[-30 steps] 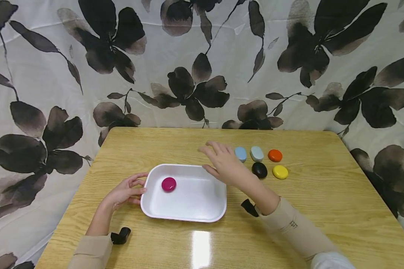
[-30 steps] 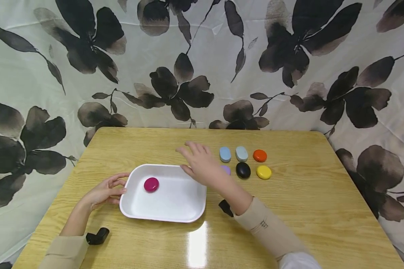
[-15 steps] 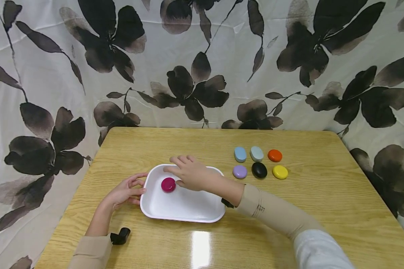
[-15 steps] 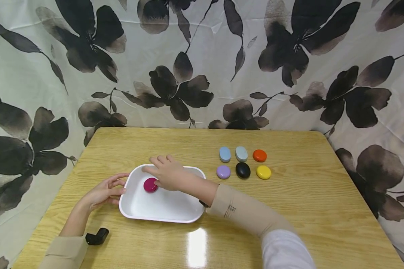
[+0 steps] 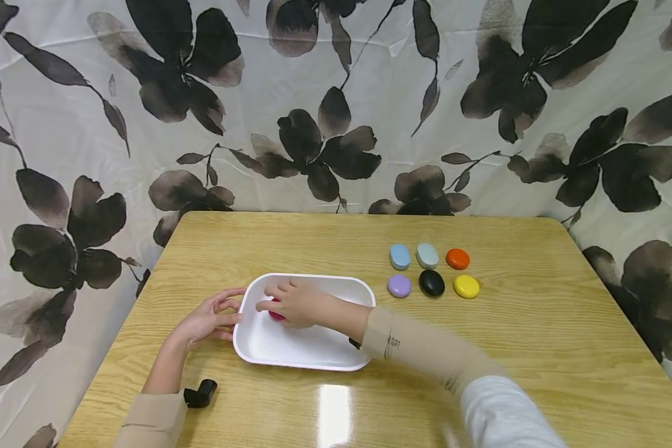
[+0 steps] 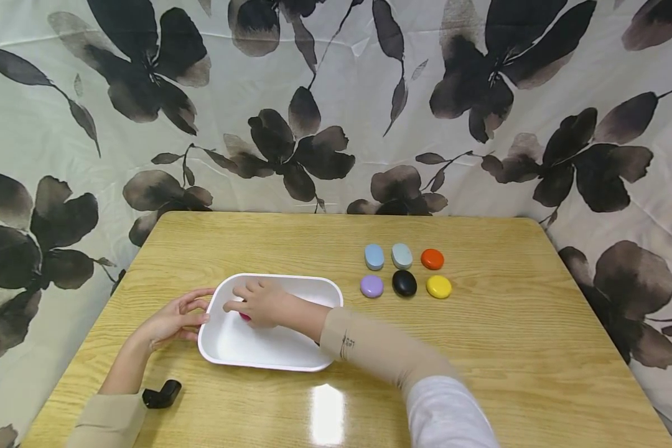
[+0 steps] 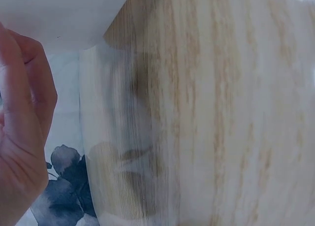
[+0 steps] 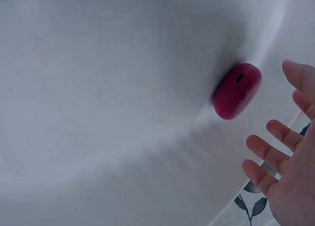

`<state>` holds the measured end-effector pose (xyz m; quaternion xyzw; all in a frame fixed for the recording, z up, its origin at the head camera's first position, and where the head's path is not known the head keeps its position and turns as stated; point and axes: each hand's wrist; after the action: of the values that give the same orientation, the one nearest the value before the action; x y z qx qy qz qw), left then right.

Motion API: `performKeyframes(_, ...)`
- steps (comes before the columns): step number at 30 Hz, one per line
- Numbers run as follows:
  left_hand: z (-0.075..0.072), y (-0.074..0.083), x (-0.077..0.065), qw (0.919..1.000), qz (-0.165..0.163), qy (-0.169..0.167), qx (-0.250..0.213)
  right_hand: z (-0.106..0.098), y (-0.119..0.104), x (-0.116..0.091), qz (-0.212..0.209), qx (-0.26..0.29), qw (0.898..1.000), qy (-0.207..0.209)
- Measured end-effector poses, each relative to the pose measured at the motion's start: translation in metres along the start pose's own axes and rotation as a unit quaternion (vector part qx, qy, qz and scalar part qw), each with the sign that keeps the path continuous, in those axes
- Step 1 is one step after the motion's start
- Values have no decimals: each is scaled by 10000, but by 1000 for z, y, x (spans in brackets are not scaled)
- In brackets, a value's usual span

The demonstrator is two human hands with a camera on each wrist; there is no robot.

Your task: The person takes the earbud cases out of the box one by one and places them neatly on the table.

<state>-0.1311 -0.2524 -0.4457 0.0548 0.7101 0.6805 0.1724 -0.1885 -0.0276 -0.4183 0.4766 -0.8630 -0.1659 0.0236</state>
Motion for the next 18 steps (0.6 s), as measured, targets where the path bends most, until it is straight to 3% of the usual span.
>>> performKeyframes(4, -1, 0, 1, 10000, -13, 10, -38, 12, -4, 5, 92, -63, 9999, 58)
performKeyframes(13, -1, 2, 2, 9999, -31, -38, -109, 26, -8, 11, 340, -10, 9988, -360)
performKeyframes(18, -2, 3, 3, 9997, -7, -71, -213, 29, -8, 13, 323, 9, 9991, -288)
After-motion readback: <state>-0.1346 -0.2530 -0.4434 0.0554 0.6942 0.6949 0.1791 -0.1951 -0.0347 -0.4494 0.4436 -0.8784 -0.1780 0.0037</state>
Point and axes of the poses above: each hand's wrist, its own x-axis towards the middle knuckle, its own z-axis out of the palm, y = z × x, and after that the axes turned 12 degrees about z, right-handed
